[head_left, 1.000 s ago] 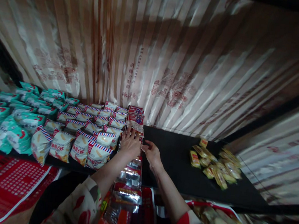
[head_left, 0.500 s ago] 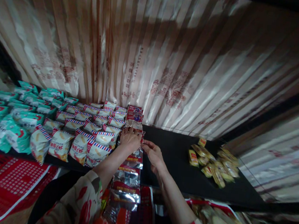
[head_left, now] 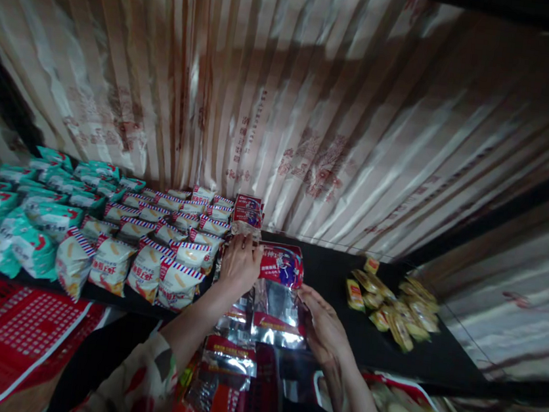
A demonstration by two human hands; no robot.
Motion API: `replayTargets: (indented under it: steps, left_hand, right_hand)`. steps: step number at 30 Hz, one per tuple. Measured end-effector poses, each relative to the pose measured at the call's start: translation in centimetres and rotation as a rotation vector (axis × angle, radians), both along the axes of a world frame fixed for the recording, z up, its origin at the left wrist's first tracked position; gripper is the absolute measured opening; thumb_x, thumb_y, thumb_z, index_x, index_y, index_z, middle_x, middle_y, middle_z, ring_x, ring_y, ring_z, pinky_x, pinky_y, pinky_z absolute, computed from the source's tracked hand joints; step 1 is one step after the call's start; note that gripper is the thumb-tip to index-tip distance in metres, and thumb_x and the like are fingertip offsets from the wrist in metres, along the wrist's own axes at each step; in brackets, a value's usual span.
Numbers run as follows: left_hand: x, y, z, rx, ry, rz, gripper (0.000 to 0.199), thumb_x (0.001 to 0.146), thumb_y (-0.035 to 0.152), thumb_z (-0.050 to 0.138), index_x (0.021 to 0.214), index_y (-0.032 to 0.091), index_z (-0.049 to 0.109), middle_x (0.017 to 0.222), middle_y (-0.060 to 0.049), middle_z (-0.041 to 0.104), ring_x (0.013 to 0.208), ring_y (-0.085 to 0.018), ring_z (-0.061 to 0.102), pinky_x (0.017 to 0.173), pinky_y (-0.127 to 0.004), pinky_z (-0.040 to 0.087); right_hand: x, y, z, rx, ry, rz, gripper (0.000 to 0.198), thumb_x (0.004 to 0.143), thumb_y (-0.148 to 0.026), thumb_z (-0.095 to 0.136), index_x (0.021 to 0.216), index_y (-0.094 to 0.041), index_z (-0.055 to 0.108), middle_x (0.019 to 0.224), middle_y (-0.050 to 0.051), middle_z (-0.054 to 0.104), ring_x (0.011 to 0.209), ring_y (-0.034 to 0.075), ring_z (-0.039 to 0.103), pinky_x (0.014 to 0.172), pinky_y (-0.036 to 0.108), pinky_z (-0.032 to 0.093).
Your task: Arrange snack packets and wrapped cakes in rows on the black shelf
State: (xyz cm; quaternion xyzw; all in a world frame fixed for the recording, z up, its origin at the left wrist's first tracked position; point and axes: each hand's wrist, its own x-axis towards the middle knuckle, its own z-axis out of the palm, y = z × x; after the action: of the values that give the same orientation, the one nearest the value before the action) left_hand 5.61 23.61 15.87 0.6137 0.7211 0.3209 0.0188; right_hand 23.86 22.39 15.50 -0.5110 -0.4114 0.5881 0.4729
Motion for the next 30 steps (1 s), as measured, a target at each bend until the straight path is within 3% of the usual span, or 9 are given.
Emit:
replayTargets:
  steps: [5, 12, 18, 30]
  left_hand:
    - [1.0, -2.6, -0.4, 0.132, -0.038, -0.015, 0.046, 0.094, 0.030, 0.032, 0.134, 0.009, 0.040, 0.143, -0.017, 0.040, 0.134, -0.027, 0.034, 0.109, -0.045, 0.033]
    - [0.6, -3.3, -2.0, 0.224, -0.031, -0.095, 0.041, 0.092, 0.022, 0.037, 0.129, 0.008, 0.046, 0.147, -0.018, 0.032, 0.138, -0.030, 0.025, 0.110, -0.048, 0.033]
    - [-0.5, -2.4, -3.9, 0.224, -0.056, -0.070, 0.034, 0.091, 0.019, 0.037, 0.115, 0.006, 0.058, 0.138, -0.017, 0.046, 0.139, -0.029, 0.024, 0.110, -0.048, 0.034]
    - [-0.5, -1.7, -5.0, 0.105, -0.066, -0.046, 0.037, 0.088, 0.019, 0.039, 0.115, 0.002, 0.058, 0.136, -0.022, 0.047, 0.137, -0.032, 0.026, 0.109, -0.050, 0.034]
  right_hand:
    - [-1.9, 3.2, -0.4, -0.048, 0.176, -0.034, 0.020, 0.055, -0.022, 0.075, 0.072, -0.019, 0.064, 0.062, 0.000, 0.067, 0.053, 0.014, 0.061, 0.053, 0.024, 0.052]
    - [-8.0, 7.3, -1.3, -0.105, 0.310, -0.037, 0.021, 0.049, -0.010, 0.073, 0.066, -0.017, 0.062, 0.053, -0.002, 0.063, 0.045, 0.011, 0.055, 0.045, 0.022, 0.047]
    - [-9.6, 8.2, -2.8, 0.003, 0.100, -0.090, 0.020, 0.056, -0.023, 0.070, 0.074, -0.017, 0.063, 0.051, -0.004, 0.061, 0.043, 0.011, 0.052, 0.043, 0.022, 0.042]
    - [-8.8, 9.2, -5.2, 0.182, -0.573, -0.016, 0.040, 0.075, -0.037, 0.052, 0.111, -0.020, 0.062, 0.078, 0.002, 0.071, 0.067, 0.018, 0.065, 0.059, 0.026, 0.049]
